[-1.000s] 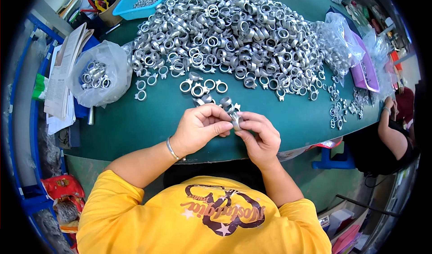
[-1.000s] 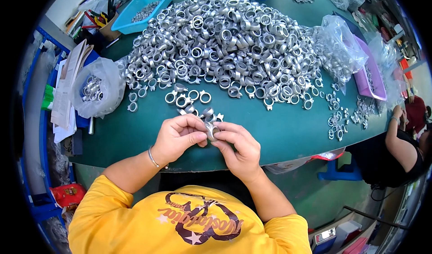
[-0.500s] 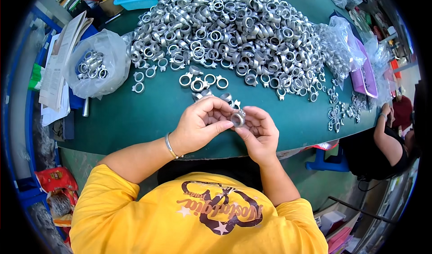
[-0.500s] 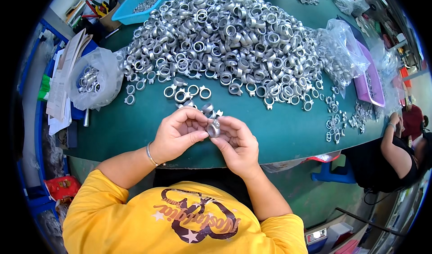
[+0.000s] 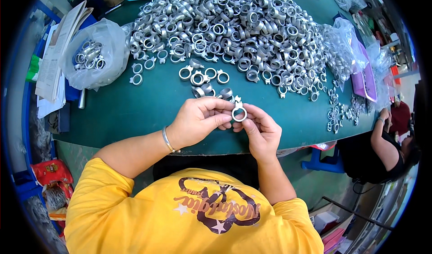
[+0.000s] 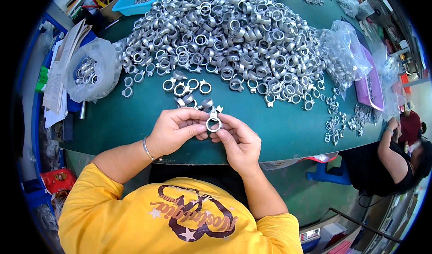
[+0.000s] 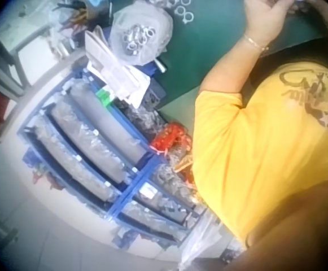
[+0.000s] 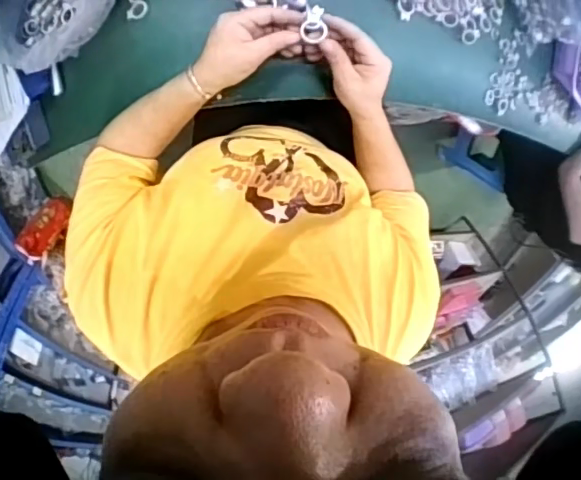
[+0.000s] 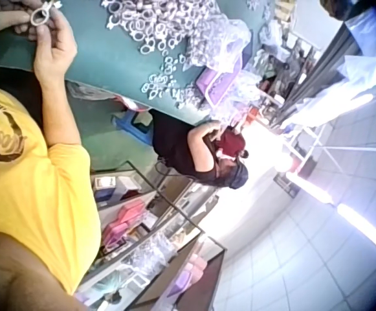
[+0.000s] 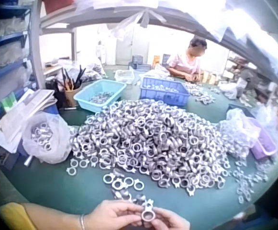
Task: The person picks up metal rings and inserts white plastic components into them, handling them one at a time and placing the assembled pieces into a pile.
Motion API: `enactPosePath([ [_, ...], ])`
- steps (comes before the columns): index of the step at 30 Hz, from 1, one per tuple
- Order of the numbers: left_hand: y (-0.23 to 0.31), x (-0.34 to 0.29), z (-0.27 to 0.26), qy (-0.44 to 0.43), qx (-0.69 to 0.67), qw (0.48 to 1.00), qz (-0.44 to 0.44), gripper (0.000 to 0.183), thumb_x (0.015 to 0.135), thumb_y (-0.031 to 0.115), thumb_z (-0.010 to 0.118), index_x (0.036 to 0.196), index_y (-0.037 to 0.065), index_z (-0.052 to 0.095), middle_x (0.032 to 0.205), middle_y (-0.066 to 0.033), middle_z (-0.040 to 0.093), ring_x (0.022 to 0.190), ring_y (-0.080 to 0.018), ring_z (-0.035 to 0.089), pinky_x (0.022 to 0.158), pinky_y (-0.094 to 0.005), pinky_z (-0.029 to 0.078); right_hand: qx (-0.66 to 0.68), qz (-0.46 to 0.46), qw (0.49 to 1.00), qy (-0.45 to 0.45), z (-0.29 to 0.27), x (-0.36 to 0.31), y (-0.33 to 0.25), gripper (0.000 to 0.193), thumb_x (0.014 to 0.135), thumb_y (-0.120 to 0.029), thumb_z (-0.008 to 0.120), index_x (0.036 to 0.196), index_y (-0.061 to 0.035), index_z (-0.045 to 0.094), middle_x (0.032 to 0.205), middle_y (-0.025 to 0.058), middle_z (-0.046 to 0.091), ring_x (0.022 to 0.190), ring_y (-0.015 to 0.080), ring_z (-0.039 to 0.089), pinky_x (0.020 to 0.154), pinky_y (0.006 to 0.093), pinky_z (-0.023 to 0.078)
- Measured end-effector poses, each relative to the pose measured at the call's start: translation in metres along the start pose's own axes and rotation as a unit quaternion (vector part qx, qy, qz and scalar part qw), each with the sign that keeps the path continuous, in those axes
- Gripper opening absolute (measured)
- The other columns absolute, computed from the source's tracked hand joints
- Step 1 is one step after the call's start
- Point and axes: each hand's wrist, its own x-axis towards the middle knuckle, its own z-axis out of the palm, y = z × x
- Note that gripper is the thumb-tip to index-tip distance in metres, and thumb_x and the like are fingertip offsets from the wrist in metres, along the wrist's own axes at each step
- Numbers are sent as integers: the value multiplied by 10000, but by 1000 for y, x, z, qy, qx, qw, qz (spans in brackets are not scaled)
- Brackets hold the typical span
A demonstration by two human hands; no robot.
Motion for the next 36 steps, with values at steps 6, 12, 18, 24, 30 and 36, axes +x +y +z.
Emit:
enactPosePath([
  [6, 3, -1, 1, 13, 18, 999, -29, 214, 846, -2, 580, 1053, -51, 595, 919, -105, 628, 765, -145, 631, 690, -249, 537, -7, 12, 1000, 12, 0, -1, -1, 237, 859, -20, 576, 1081, 61, 574, 906, 105, 633, 734, 128, 615, 637, 225, 520],
  [12, 4, -2, 0, 8, 25, 999, -23, 194, 847, 14, 587, 1030, -46, 607, 911, -101, 631, 761, -140, 631, 679, -238, 535, -22, 7, 1000, 11, -1, -2, 0, 226, 858, -30, 583, 1069, 50, 590, 909, 104, 635, 712, 116, 609, 620, 215, 512],
  [18, 6, -1, 0, 7, 34, 999, -36, 188, 844, 7, 586, 1022, -47, 611, 908, -97, 627, 760, -142, 633, 682, -238, 537, -26, 11, 999, 21, 0, -1, 0, 220, 849, -13, 589, 1062, 39, 599, 897, 89, 628, 696, 109, 603, 613, 205, 504],
  [24, -2, 3, -3, 2, 44, 999, -2, 202, 841, -21, 572, 1038, -48, 610, 923, -96, 606, 769, -152, 639, 696, -245, 543, -95, -35, 994, 32, 0, 2, 3, 242, 814, 34, 607, 1056, 26, 611, 839, 82, 615, 680, 107, 596, 603, 202, 492],
  [30, -6, 4, -3, 12, 17, 1000, 17, 192, 839, 3, 583, 1023, -28, 626, 895, -74, 636, 737, -112, 627, 664, -219, 522, -97, -32, 995, 25, 0, 4, 3, 250, 810, 42, 606, 1060, 30, 608, 836, 81, 608, 678, 112, 594, 605, 206, 486],
  [36, -7, 7, -3, 17, -7, 1000, 6, 189, 837, 1, 585, 1018, -32, 626, 902, -80, 637, 735, -114, 627, 663, -220, 521, -84, -15, 996, 9, -3, 7, 3, 279, 808, 60, 596, 1087, 43, 588, 871, 92, 598, 710, 122, 597, 631, 208, 490],
])
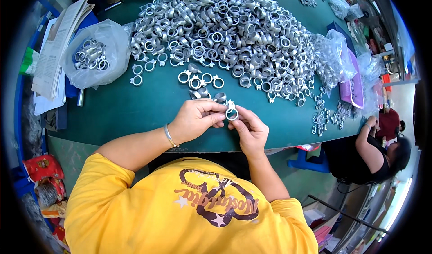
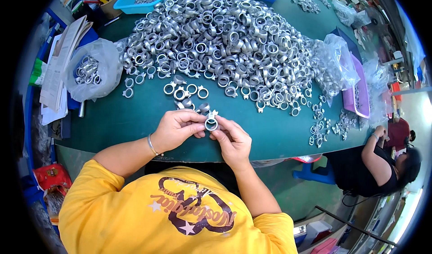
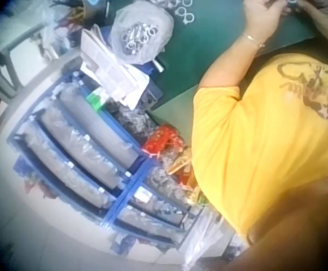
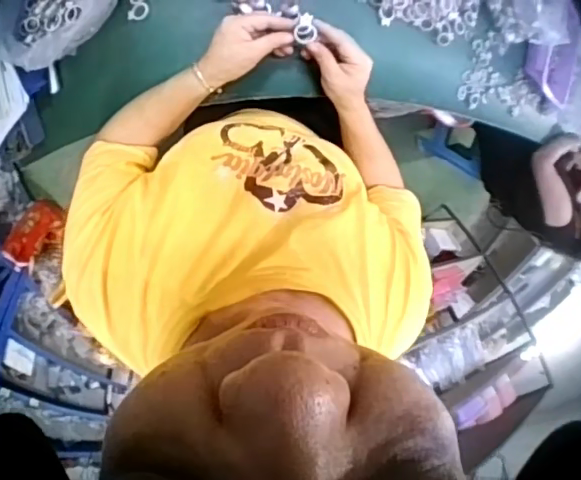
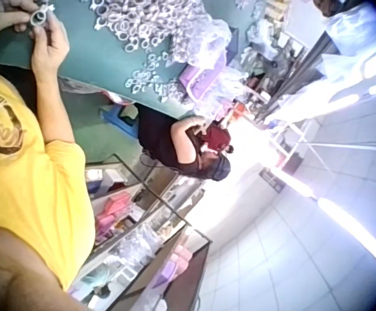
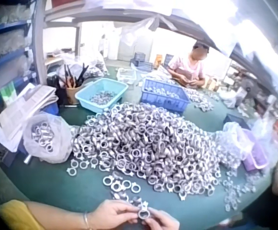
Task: The person picks up metal rings and inserts white plastic components into them, handling them one at a time and placing the assembled pieces into a pile.
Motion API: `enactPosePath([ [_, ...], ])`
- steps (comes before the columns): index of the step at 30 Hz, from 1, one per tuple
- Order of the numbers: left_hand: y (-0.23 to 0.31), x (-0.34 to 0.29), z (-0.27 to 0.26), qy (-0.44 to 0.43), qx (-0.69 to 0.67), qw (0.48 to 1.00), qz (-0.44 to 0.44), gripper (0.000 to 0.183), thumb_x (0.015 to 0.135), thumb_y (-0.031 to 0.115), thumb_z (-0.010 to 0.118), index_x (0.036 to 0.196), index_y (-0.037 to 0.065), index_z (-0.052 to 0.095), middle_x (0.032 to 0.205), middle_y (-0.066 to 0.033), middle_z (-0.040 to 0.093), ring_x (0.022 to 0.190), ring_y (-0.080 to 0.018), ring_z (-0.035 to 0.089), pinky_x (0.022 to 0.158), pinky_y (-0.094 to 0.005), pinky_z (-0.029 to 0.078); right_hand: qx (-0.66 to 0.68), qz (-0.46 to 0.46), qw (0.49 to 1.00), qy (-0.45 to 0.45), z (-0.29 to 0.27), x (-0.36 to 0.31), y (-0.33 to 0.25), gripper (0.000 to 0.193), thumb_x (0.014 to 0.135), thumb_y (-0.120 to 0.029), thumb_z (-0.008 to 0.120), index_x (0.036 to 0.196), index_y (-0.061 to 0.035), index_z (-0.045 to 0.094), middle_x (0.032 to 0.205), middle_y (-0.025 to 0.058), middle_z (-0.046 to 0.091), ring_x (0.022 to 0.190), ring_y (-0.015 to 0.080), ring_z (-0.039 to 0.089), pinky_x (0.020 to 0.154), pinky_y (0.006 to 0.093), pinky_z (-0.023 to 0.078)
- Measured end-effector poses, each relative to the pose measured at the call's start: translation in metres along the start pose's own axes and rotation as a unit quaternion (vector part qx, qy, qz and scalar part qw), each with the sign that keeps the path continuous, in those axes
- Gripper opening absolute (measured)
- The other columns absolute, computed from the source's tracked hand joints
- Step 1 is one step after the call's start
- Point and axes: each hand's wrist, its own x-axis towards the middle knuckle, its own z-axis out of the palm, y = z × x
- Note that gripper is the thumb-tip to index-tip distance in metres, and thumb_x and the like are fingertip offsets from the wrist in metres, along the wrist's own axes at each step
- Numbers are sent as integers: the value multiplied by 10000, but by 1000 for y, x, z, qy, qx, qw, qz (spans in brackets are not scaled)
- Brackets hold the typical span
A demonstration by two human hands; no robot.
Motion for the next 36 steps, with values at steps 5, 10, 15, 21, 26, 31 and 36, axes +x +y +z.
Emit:
enactPosePath([
  [5, -3, 0, 2, 23, 39, 998, 33, 174, 822, -1, 603, 990, -30, 635, 871, -73, 628, 732, -116, 630, 653, -219, 522, 2, 16, 1000, -11, 1, 2, -2, 306, 807, 76, 585, 1111, 47, 571, 896, 93, 593, 729, 126, 598, 651, 217, 497],
  [10, -2, -3, 5, 51, 160, 978, 126, 168, 782, 8, 647, 948, -16, 652, 840, -77, 621, 703, -121, 621, 620, -219, 510, 13, 36, 999, -30, -3, 2, 1, 326, 805, 81, 583, 1128, 48, 558, 916, 92, 589, 751, 128, 597, 664, 220, 500],
  [15, 4, -5, 12, 78, 296, 925, 223, 170, 736, 30, 684, 904, 9, 667, 810, -84, 631, 681, -165, 604, 596, -249, 486, 61, 36, 997, -44, -5, 0, 4, 339, 804, 81, 587, 1140, 58, 541, 945, 86, 583, 801, 130, 588, 703, 233, 497],
  [21, 22, -10, 24, 78, 364, 893, 251, 168, 717, -3, 688, 884, 3, 665, 815, -89, 648, 714, -186, 615, 627, -256, 488, 159, 96, 976, -114, -9, 3, 1, 374, 843, 23, 572, 1204, 58, 478, 977, 80, 579, 839, 133, 577, 732, 242, 488],
  [26, 24, -20, 34, 138, 294, 926, 193, 113, 767, -17, 646, 880, -21, 650, 839, -93, 630, 710, -150, 626, 623, -227, 497, 187, 94, 963, -171, -13, -4, -1, 368, 889, 6, 496, 1251, 33, 438, 1047, 105, 581, 849, 140, 585, 736, 251, 499],
  [31, 17, -33, 43, 182, 211, 952, 129, 91, 816, -12, 604, 899, -30, 636, 850, -71, 599, 706, -111, 618, 623, -198, 502, 193, 90, 963, -164, -15, -3, -3, 371, 888, 19, 486, 1255, 27, 436, 1126, 142, 565, 868, 147, 587, 757, 254, 501],
  [36, 13, -45, 52, 201, 196, 953, 111, 93, 819, -4, 606, 904, -29, 634, 857, -73, 597, 712, -111, 617, 631, -201, 504, 171, 82, 964, -189, -15, -6, 0, 366, 882, 36, 483, 1246, 20, 447, 1127, 138, 559, 867, 145, 588, 755, 250, 502],
])
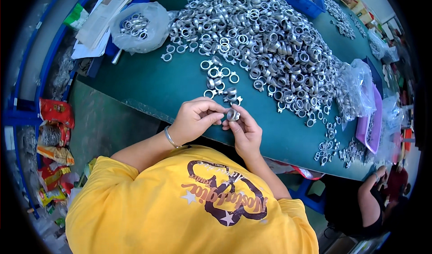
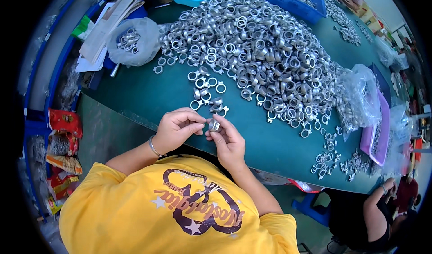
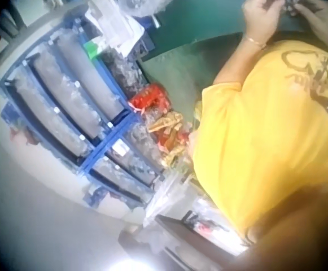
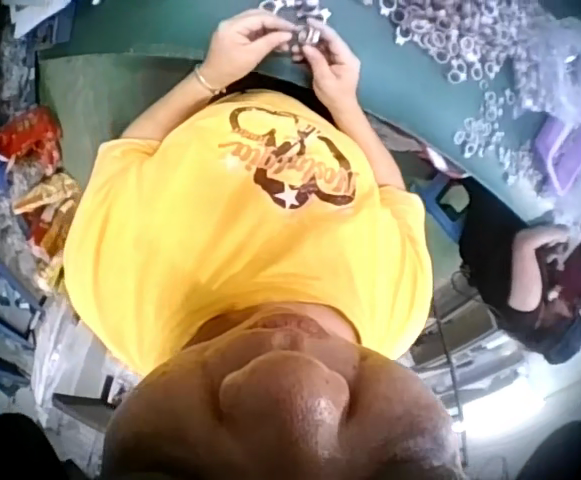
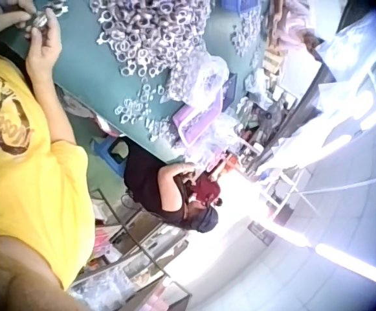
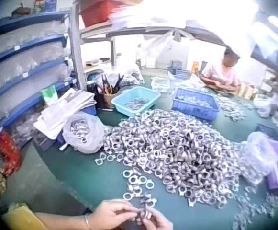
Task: The person picks up metal rings and inserts white plastic components into them, handling them one at a time and placing the assembled pieces into a pile.
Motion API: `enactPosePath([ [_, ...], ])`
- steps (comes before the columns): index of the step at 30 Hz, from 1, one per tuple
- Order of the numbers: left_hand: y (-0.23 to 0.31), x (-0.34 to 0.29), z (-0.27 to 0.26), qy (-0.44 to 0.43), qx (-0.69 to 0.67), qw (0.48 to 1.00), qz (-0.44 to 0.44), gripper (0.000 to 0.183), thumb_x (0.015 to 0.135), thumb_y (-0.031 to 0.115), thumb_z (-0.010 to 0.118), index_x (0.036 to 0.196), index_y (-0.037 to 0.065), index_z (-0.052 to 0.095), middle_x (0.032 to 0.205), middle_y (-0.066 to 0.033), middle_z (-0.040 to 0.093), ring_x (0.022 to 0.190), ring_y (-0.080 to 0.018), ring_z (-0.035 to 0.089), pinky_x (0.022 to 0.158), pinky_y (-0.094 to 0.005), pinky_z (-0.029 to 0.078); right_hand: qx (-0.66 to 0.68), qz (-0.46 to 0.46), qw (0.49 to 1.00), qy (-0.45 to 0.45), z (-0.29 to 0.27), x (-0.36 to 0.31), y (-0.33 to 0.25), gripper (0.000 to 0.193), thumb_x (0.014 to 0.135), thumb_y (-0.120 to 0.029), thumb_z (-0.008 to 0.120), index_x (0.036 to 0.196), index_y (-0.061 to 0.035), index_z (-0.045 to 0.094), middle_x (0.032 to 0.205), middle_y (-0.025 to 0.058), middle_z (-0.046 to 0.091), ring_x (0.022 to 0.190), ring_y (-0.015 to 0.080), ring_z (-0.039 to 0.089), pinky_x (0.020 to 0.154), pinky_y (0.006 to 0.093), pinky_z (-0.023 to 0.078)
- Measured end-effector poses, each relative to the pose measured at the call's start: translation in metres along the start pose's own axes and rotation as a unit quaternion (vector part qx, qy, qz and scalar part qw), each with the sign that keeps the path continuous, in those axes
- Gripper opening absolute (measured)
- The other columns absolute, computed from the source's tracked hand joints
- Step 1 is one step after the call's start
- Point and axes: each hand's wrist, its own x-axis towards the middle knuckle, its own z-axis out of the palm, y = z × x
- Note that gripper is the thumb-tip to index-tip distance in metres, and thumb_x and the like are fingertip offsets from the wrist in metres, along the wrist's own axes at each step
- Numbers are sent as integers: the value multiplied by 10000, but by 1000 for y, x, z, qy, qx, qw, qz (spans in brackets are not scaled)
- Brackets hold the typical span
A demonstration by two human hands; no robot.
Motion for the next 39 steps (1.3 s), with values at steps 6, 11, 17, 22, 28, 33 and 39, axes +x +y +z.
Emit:
enactPosePath([
  [6, -4, -17, 2, -4, -44, 998, -53, 147, 818, -10, 611, 963, -30, 613, 909, -76, 610, 748, -114, 622, 671, -215, 513, 11, -1, 1000, -7, 4, 0, -1, 364, 856, 62, 508, 1215, 14, 479, 1079, 118, 562, 860, 141, 581, 739, 242, 501],
  [11, -10, -23, 10, -9, -114, 987, -114, 229, 836, 0, 595, 1060, -37, 567, 919, -76, 627, 793, -114, 618, 710, -229, 519, -189, -115, 975, 3, 6, 1, -2, 330, 744, 71, 646, 1062, 19, 578, 915, 92, 560, 810, 148, 576, 690, 236, 488],
  [17, -11, -18, -1, -13, -133, 977, -167, 243, 874, 11, 537, 1113, -32, 548, 922, -84, 622, 796, -140, 631, 701, -241, 527, -337, -183, 924, 15, -1, 3, -18, 221, 735, 14, 671, 949, 9, 617, 876, 126, 605, 685, 185, 584, 599, 259, 479],
  [22, -7, -4, -5, 6, -194, 963, -188, 239, 859, 31, 569, 1071, -15, 469, 911, -143, 625, 763, -178, 644, 652, -243, 529, -599, -62, 787, 136, -12, 36, -23, 136, 772, -176, 660, 746, -57, 602, 693, 78, 570, 653, 260, 574, 562, 361, 455],
  [28, -18, 8, -17, -20, -205, 963, -172, 188, 845, 6, 573, 1022, -15, 513, 888, -132, 632, 754, -171, 644, 640, -243, 533, -650, 1, 751, 115, -11, 43, -35, 99, 744, -126, 658, 760, -30, 641, 709, 87, 599, 620, 247, 582, 577, 340, 477],
  [33, -12, 17, -26, -51, -198, 951, -231, 180, 841, -10, 561, 1021, -19, 546, 887, -116, 635, 745, -169, 645, 641, -248, 538, -363, 44, 918, 154, -16, 31, -35, 110, 766, -36, 648, 865, 11, 650, 745, 76, 621, 620, 108, 589, 567, 220, 469],
  [39, -17, 24, -30, -172, -328, 893, -255, 269, 812, -7, 555, 1073, 5, 491, 979, -115, 581, 897, -183, 614, 720, -275, 532, -384, -105, 906, 146, 4, 29, -38, 117, 735, 34, 633, 848, 9, 637, 750, 63, 606, 590, 93, 555, 532, 198, 449],
])
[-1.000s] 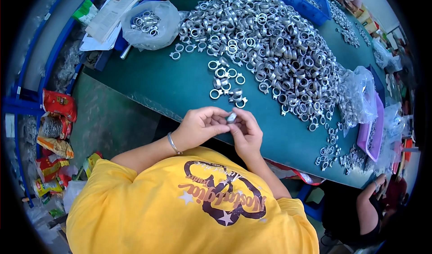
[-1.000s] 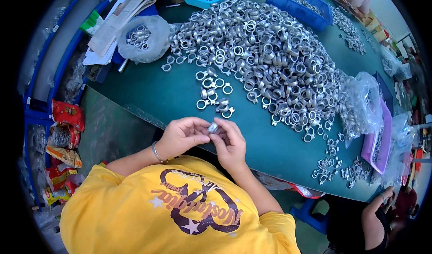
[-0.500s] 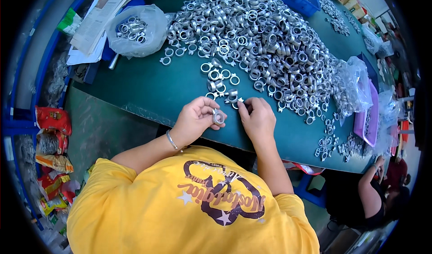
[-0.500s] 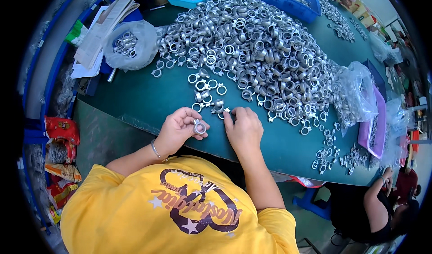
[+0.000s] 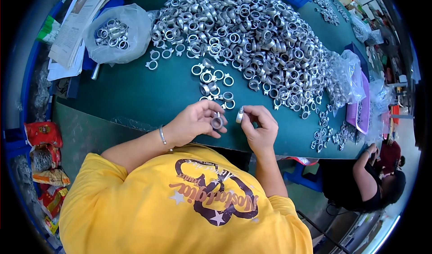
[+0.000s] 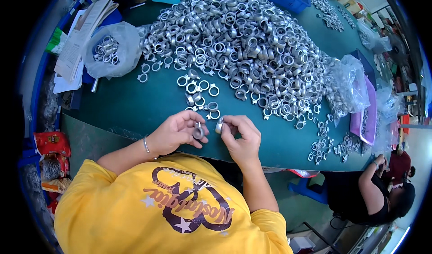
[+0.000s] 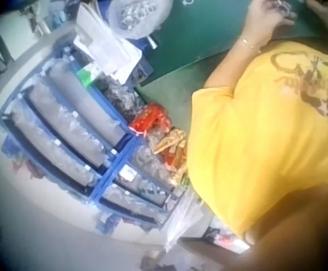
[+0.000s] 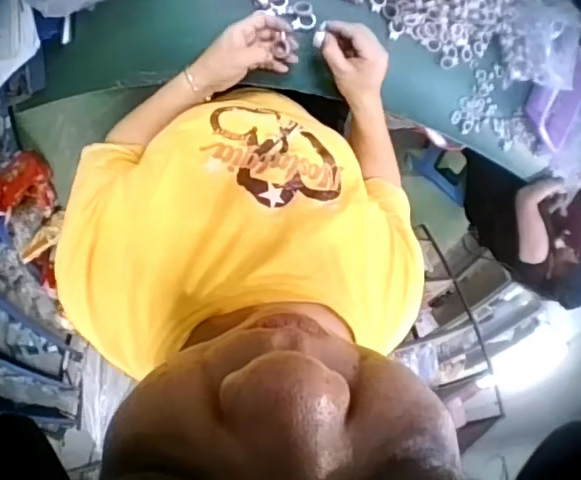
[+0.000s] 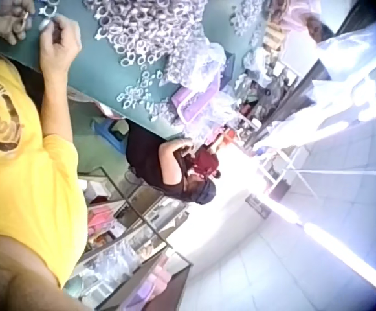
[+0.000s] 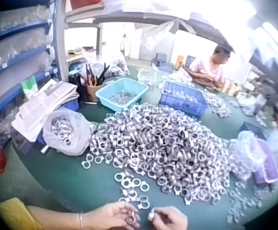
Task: The person picks up metal rings and inserts white plastic components into them, handling them one at a time and placing the assembled pieces into a pile.
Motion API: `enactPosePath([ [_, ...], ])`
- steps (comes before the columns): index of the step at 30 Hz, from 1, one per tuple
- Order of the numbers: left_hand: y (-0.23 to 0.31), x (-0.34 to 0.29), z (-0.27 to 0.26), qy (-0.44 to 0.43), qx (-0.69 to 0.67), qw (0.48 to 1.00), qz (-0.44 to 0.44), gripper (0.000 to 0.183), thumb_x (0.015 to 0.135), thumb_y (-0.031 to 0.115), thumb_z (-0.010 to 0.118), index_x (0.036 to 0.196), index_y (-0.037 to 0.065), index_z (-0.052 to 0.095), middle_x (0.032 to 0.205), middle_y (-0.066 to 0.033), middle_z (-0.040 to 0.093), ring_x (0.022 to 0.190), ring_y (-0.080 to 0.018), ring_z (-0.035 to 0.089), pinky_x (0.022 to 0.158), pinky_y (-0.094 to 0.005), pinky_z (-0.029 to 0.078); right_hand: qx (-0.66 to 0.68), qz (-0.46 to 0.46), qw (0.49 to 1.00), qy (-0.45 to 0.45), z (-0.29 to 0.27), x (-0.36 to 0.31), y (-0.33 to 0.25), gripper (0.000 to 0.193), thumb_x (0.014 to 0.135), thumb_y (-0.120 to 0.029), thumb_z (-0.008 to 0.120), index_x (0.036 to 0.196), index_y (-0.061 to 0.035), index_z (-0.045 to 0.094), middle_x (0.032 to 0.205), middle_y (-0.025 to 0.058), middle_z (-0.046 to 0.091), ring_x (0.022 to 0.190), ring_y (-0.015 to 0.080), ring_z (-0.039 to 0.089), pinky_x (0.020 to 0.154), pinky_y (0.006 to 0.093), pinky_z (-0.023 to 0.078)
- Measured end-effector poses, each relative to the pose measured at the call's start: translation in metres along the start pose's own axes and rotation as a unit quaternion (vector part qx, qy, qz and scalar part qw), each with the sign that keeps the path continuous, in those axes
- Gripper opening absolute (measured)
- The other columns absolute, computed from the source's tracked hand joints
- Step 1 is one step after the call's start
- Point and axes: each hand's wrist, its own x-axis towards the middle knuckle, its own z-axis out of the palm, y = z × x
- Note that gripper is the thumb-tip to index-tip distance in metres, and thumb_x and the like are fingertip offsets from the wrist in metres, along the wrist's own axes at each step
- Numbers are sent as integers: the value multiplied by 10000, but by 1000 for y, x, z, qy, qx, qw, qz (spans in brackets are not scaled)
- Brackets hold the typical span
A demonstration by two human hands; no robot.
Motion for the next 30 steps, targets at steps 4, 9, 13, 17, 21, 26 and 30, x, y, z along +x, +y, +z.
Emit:
enactPosePath([
  [4, 0, 7, 5, -53, 37, 998, -15, 316, 811, 52, 590, 1096, -7, 465, 925, -87, 554, 765, -131, 569, 609, -237, 514, -14, -63, 998, -3, 6, -3, -6, 164, 698, 72, 652, 850, 13, 628, 766, 78, 610, 598, 112, 565, 517, 206, 455],
  [9, 4, 7, 13, 15, 223, 971, 86, 109, 782, 68, 673, 864, 24, 616, 780, 7, 575, 699, -88, 529, 594, -197, 416, -51, -149, 987, 13, 12, -4, -6, 238, 640, 98, 670, 856, 12, 617, 793, 116, 609, 621, 185, 594, 549, 224, 479],
  [13, -1, 8, 8, 11, 325, 923, 206, 104, 762, 55, 686, 844, 23, 631, 775, -12, 586, 705, -96, 537, 618, -215, 422, 50, -61, 997, -1, 13, -5, -4, 149, 756, 76, 597, 895, 22, 613, 827, 109, 613, 671, 147, 595, 588, 220, 487],
  [17, 1, 8, 7, -1, 374, 897, 238, 125, 753, 35, 688, 860, 25, 624, 804, -26, 590, 708, -103, 545, 632, -222, 425, 265, 188, 945, -40, 10, -8, -10, 112, 863, 19, 525, 945, 42, 597, 841, 78, 611, 707, 104, 584, 615, 210, 489],
  [21, -6, 7, 8, 53, 318, 927, 193, 163, 824, 86, 624, 971, 29, 584, 822, -41, 589, 705, -117, 563, 590, -219, 445, 236, 76, 968, -42, 13, -14, -7, 184, 778, 44, 632, 957, 22, 597, 925, 104, 604, 818, 149, 589, 712, 248, 493],
  [26, 12, 3, 5, 56, -138, 982, -113, 200, 904, 211, 508, 1015, 45, 516, 842, -72, 578, 652, -127, 575, 442, -198, 436, 44, -187, 972, -134, 11, 10, -11, 210, 690, 40, 667, 891, -8, 628, 930, 130, 603, 844, 270, 583, 752, 327, 467],
  [30, 1, 4, -6, 53, -48, 993, -98, 129, 881, 149, 546, 923, 28, 534, 790, -72, 570, 604, -104, 532, 443, -183, 400, -212, -127, 965, -87, 22, 29, 10, 147, 722, 1, 631, 867, -25, 630, 762, 111, 534, 711, 295, 505, 635, 369, 432],
])
